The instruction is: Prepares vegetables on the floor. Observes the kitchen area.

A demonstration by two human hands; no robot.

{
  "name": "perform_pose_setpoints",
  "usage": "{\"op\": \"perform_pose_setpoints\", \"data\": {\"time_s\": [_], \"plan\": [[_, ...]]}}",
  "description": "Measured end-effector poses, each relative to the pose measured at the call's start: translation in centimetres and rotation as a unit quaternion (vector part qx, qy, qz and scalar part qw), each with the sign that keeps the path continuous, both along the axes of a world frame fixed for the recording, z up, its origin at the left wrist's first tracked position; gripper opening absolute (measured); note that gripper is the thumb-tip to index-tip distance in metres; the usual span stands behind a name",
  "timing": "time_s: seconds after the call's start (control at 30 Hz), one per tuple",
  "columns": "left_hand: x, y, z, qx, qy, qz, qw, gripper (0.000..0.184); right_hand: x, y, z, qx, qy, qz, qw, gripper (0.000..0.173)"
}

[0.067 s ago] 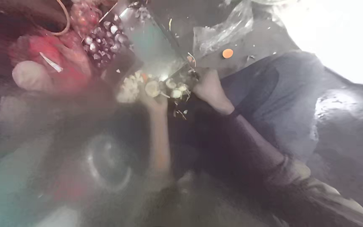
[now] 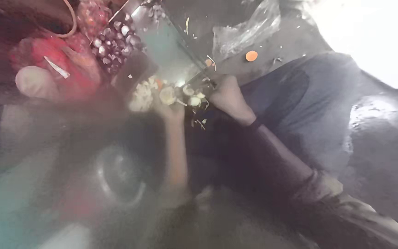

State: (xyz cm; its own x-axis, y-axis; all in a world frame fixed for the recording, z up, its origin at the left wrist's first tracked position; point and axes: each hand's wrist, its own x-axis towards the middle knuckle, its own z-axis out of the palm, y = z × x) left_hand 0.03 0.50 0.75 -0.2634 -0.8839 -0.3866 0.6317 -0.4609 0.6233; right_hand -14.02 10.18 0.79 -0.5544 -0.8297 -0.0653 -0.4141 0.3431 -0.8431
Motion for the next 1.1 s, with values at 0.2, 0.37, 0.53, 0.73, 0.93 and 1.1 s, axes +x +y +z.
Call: {"op": "perform_pose_setpoints", "data": {"time_s": [0.2, 0.37, 0.53, 0.73, 0.93, 1.1], "plan": [[-0.3, -0.2, 0.3, 0.016, 0.020, 0.021, 0.999, 0.046, 1.6, -0.6, -2.3, -0.072, 0.028, 0.001, 0.997, 0.028], [-1.1, 0.6, 1.2, 0.019, -0.053, 0.024, 0.998, 0.047, 3.4, -0.6, -0.8, 0.022, -0.021, 0.076, 0.997, 0.038], [-1.2, 1.1, 0.7, -0.053, -0.094, 0.002, 0.994, 0.040, 4.3, -0.9, -0.5, 0.047, -0.009, 0.074, 0.996, 0.030], [-0.3, 1.9, 0.3, -0.085, -0.194, 0.027, 0.977, 0.046, 5.5, 1.5, 1.7, -0.112, -0.206, 0.057, 0.970, 0.020], [-0.7, 0.0, -1.1, -0.068, -0.084, 0.024, 0.994, 0.052, 1.4, -0.2, 0.3, -0.018, 0.000, 0.038, 0.999, 0.029], [0.3, 0.6, -0.9, -0.086, -0.058, -0.042, 0.994, 0.051, 0.9, -0.1, 0.2, 0.032, 0.044, -0.014, 0.998, 0.059]]}}
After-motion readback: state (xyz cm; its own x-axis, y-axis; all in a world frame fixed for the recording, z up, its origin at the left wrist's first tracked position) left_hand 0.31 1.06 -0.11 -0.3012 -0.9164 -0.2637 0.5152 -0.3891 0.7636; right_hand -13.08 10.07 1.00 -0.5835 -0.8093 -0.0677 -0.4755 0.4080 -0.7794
